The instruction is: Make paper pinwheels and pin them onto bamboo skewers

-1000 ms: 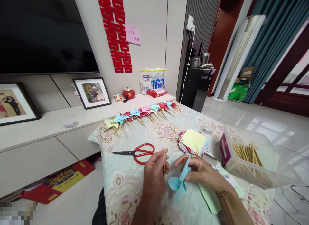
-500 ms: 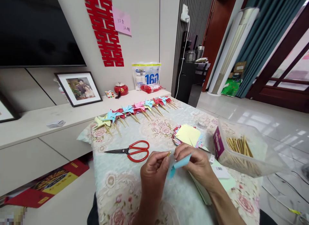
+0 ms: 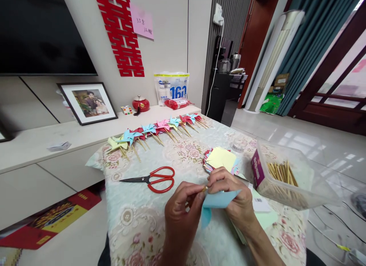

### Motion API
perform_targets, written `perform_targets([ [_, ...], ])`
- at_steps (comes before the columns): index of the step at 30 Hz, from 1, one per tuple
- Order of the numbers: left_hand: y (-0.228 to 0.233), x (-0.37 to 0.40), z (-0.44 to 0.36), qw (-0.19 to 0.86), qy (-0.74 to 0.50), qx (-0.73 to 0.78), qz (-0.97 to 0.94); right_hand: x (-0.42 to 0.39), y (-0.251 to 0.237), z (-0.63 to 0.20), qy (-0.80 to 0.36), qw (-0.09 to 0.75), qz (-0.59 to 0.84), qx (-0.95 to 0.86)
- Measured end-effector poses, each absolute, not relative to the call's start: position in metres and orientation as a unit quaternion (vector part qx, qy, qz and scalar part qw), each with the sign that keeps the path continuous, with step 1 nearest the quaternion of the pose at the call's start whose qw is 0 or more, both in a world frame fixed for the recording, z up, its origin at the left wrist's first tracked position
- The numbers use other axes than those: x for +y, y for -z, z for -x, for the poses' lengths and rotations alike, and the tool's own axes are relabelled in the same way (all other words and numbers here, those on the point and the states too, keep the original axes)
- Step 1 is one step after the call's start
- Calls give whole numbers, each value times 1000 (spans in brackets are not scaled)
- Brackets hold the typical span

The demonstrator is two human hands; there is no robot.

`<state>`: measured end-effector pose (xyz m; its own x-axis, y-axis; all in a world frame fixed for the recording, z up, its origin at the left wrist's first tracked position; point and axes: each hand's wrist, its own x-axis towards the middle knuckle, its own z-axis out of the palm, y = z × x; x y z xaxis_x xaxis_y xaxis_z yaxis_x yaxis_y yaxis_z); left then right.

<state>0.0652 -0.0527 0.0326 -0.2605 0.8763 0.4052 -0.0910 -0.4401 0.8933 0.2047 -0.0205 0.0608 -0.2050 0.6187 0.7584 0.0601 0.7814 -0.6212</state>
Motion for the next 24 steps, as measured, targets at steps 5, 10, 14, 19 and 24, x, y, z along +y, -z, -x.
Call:
perform_targets([
  [5, -36, -53, -67, 356, -694, 403, -480, -20, -60, -205, -242, 588, 223, -739],
  [10, -37, -53, -68, 369, -696, 402, -467, -21, -58, -205, -245, 583, 221, -742],
  [14, -35, -53, -68, 367, -695, 402, -470, -21, -57, -205, -249, 579, 224, -743],
  [19, -35, -53, -68, 362, -698, 409, -464, -23, -58, -205, -251, 565, 234, -750],
  [24, -38, -54, -69, 356, -704, 418, -451, -24, -59, -204, -251, 564, 235, -750],
])
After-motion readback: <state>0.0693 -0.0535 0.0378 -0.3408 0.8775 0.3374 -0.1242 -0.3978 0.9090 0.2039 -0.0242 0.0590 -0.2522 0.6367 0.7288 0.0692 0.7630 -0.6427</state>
